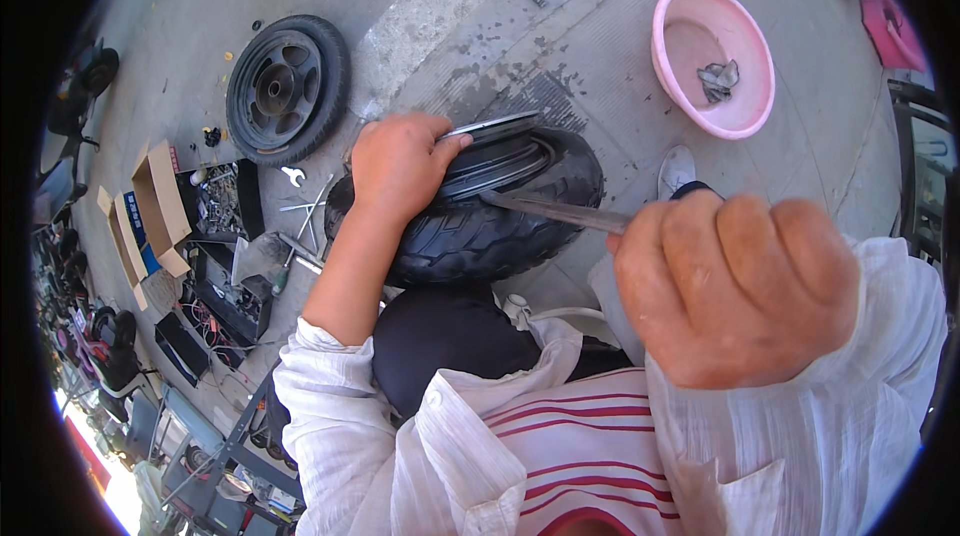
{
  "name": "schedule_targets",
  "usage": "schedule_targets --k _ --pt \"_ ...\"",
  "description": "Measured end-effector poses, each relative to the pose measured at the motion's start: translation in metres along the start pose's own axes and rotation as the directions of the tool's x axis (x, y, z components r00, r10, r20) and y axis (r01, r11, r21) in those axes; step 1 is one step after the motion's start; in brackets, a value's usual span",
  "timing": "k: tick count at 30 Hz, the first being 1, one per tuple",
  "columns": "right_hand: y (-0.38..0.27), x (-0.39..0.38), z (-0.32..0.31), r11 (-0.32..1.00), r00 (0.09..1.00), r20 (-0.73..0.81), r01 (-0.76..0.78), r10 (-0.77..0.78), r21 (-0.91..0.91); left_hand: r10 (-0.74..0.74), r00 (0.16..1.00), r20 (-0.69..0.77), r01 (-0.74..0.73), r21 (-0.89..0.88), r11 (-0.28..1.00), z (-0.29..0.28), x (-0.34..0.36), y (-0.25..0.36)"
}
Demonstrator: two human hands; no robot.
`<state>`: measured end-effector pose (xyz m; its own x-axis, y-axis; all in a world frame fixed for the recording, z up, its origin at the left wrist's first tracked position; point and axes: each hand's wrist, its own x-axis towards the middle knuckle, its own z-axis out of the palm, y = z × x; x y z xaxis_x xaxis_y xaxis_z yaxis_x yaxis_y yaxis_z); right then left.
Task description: The person cleans the inner surface of a motorcycle tire with a cloth, then fits the tire onto a wheel rim using a tire lever. The person manipulates the tire and rim to seat the tire bead around the rim.
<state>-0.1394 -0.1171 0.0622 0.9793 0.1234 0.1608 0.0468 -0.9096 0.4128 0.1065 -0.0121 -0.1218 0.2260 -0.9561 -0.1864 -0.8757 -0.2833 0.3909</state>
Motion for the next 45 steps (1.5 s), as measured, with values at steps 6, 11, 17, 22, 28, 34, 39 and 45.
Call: schedule_targets --k 6,11,17,22,28,34,39,45 --pt "-0.020 0.008 0.003 0.991 0.997 -0.076 -0.013 0.003 -0.130 -0.066 0.998 -0.008 0.066 -0.001 0.998 -0.002 -0.003 0.004" --pt "-0.041 0.015 0.035 0.999 0.999 0.015 0.047 -0.047 -0.024 -0.033 0.999 -0.025 0.033 -0.026 0.999 0.001 0.003 0.009" --pt "-0.012 0.030 0.047 0.966 0.966 -0.055 0.256 -0.254 0.046 0.007 0.999 -0.047 -0.008 -0.026 1.000 0.003 0.000 0.006" --pt "0.028 0.049 0.011 0.944 0.947 -0.060 0.320 -0.316 0.081 0.041 0.997 -0.068 -0.044 -0.035 0.998 0.007 -0.003 -0.001" --pt "0.037 0.074 0.028 0.971 0.985 -0.104 0.156 -0.139 0.178 -0.013 0.997 0.075 0.016 -0.040 0.999 -0.012 -0.008 0.002" --pt "0.038 0.088 0.057 0.971 0.975 0.103 0.177 -0.195 0.162 0.126 0.991 0.038 -0.116 -0.203 0.972 -0.027 -0.053 -0.018" --pt "0.038 0.121 0.115 0.970 0.974 0.196 0.063 -0.111 0.235 0.028 0.999 0.030 -0.024 -0.144 0.989 -0.027 -0.062 -0.007" --pt "0.040 0.146 0.180 0.978 0.966 0.255 -0.008 -0.046 0.209 0.043 0.998 -0.042 -0.050 -0.192 0.980 -0.024 -0.062 -0.013"
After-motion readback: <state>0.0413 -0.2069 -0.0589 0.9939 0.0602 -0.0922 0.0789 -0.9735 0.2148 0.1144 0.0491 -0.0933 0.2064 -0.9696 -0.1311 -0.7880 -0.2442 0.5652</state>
